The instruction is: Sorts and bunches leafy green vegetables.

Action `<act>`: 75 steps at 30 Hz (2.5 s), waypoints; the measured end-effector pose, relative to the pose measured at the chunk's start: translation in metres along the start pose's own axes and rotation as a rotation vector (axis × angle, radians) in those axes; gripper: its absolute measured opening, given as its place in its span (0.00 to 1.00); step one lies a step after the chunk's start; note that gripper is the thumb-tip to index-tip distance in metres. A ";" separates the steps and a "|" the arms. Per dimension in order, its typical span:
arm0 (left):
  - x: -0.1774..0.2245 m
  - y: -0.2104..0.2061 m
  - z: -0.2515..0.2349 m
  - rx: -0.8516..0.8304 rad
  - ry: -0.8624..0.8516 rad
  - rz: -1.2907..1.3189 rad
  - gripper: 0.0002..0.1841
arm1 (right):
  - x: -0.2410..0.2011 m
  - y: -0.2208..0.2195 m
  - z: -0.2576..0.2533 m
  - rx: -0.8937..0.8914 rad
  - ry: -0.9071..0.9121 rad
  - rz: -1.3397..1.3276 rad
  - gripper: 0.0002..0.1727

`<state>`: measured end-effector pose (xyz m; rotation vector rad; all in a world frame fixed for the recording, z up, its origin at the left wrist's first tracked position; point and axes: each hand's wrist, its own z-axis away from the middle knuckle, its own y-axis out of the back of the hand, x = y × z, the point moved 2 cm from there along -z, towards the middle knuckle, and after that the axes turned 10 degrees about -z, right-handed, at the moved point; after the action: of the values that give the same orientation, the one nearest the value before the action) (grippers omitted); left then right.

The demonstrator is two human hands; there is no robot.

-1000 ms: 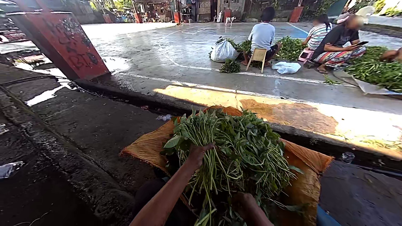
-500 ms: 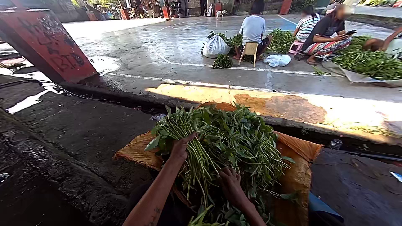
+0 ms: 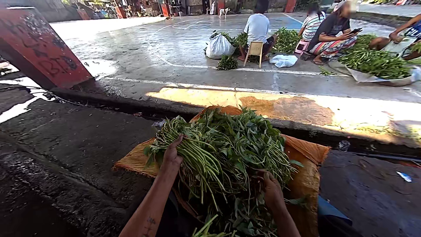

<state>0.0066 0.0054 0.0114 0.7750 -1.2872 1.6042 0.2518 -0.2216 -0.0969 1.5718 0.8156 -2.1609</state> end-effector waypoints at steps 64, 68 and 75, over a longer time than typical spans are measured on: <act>-0.068 -0.035 0.027 -0.330 0.205 -0.538 0.22 | -0.009 -0.089 0.024 -0.599 0.337 0.738 0.24; -0.055 -0.029 0.020 -0.290 0.199 -0.529 0.15 | -0.006 -0.096 0.020 -0.795 0.118 0.764 0.23; -0.048 -0.025 0.021 -0.222 0.185 -0.530 0.18 | 0.034 -0.058 0.025 -0.614 0.104 0.553 0.19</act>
<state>0.0467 -0.0265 -0.0162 0.7331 -0.9983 1.0613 0.1881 -0.1901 -0.1094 1.3723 0.8416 -1.2897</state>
